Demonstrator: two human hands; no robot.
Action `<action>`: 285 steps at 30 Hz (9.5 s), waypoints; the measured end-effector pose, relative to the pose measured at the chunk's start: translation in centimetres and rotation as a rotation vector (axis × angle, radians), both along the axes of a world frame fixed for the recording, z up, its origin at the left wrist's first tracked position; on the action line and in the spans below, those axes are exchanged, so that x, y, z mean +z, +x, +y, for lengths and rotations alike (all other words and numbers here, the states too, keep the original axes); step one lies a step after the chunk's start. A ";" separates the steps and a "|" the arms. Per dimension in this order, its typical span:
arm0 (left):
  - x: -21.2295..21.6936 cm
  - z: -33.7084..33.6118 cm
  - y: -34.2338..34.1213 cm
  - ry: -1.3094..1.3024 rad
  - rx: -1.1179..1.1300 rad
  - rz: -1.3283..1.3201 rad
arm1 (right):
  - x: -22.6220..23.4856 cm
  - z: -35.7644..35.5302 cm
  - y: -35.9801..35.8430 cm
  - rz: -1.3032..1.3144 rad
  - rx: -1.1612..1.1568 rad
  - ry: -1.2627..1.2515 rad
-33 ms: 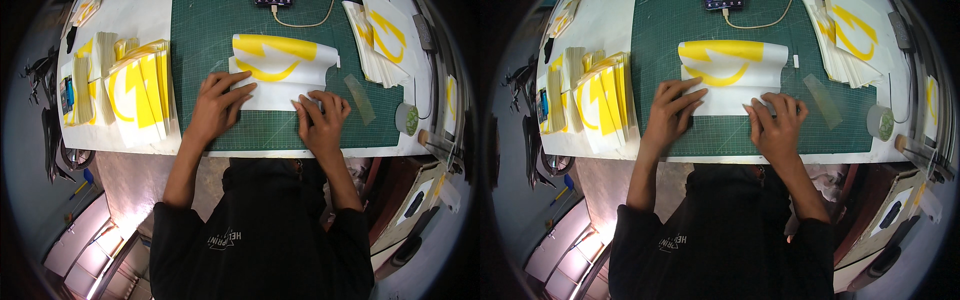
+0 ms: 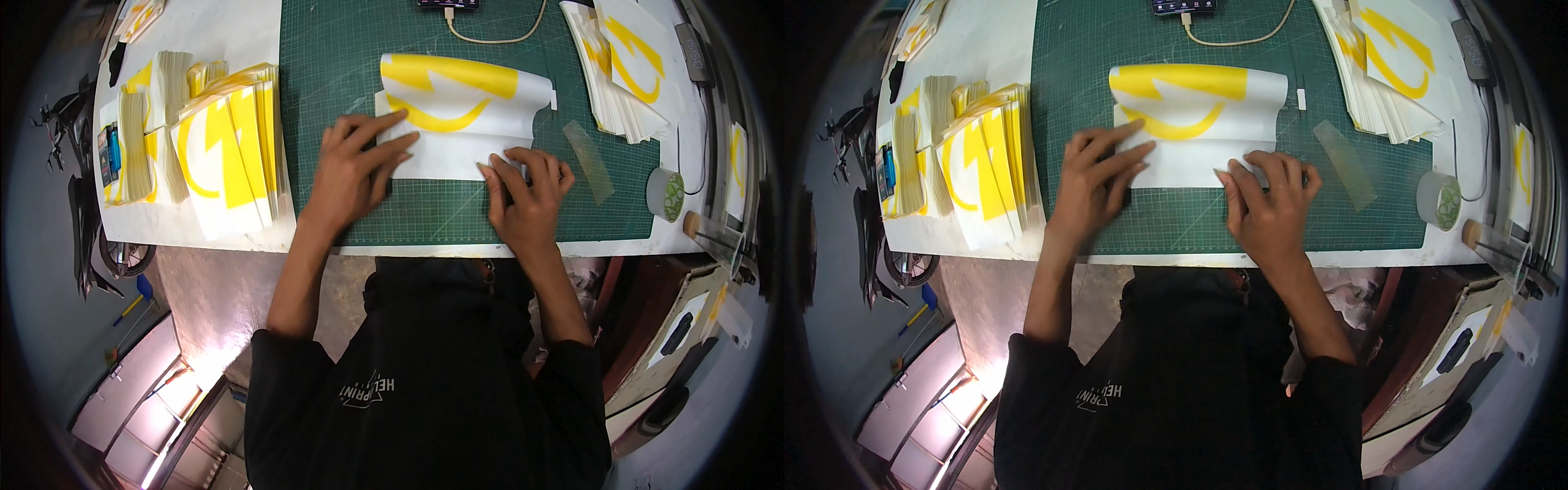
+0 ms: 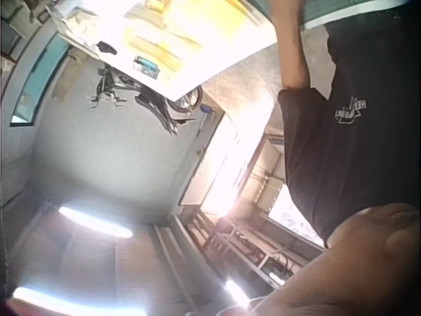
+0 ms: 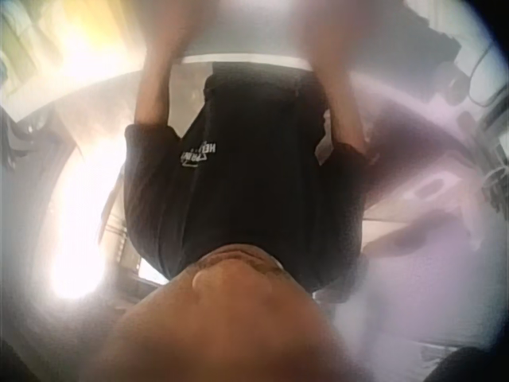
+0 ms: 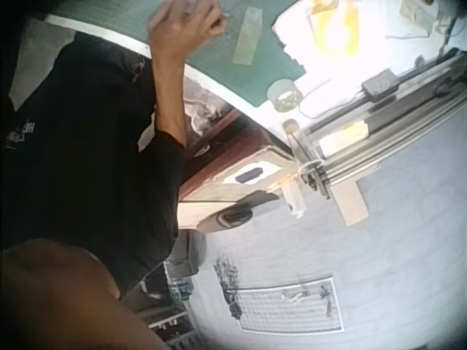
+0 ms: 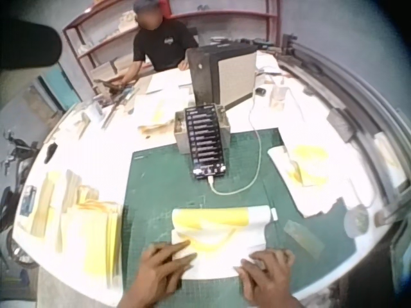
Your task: The person applies a clear transfer film over a yellow graphic on a white sheet using a plastic squeegee to smooth out air bubbles. They repeatedly lift the film, reposition it, and press it down to ensure proper adhesion. The person works on a green cutting mat with stacks of similar sheets nearby.
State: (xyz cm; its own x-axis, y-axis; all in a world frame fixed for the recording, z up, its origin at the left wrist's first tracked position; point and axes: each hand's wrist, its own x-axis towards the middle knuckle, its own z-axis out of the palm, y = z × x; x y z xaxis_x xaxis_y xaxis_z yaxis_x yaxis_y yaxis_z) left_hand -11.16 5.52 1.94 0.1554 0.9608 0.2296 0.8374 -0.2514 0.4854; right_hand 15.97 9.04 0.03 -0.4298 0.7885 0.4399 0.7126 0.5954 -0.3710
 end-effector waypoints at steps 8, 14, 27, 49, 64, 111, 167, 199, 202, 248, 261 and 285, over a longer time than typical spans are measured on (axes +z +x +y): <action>-0.4 0.2 -0.2 0.030 0.072 0.053 | 0.1 -1.5 -1.4 -0.076 -0.130 0.067; -0.8 0.1 -0.4 0.036 0.075 0.055 | -0.1 -1.7 -2.6 0.078 0.181 -0.083; -0.8 0.1 -0.8 0.016 0.067 0.010 | 1.1 -3.3 -3.4 -0.166 0.285 -0.230; -1.1 0.0 -0.8 0.013 0.085 -0.005 | 2.6 -4.5 -2.2 -0.337 0.077 -0.269; 0.0 0.1 -0.3 -0.008 0.045 0.086 | 2.0 0.5 0.0 0.015 0.185 -0.067; 3.5 3.8 0.4 -0.434 -0.138 0.420 | 2.5 8.0 5.2 -0.457 0.126 -0.233; -1.2 -6.1 6.5 0.093 -0.050 0.099 | 1.0 -2.1 3.9 0.019 0.374 -0.200; -0.2 -8.8 6.5 -0.075 0.203 0.399 | 1.0 -2.5 7.4 -0.245 0.001 -0.032; 0.4 -8.0 8.3 -0.025 0.257 0.284 | 1.3 -2.5 6.9 -0.216 0.005 -0.040; -0.6 -0.8 7.4 -0.244 0.181 0.223 | 2.7 2.1 -3.6 -0.160 0.297 -0.261; -1.0 -1.2 6.7 -0.272 0.172 0.171 | 2.0 3.5 4.3 -0.454 0.044 -0.144; -0.1 -3.3 4.9 -0.239 0.127 0.221 | 0.7 -2.7 1.4 -0.055 -0.141 0.031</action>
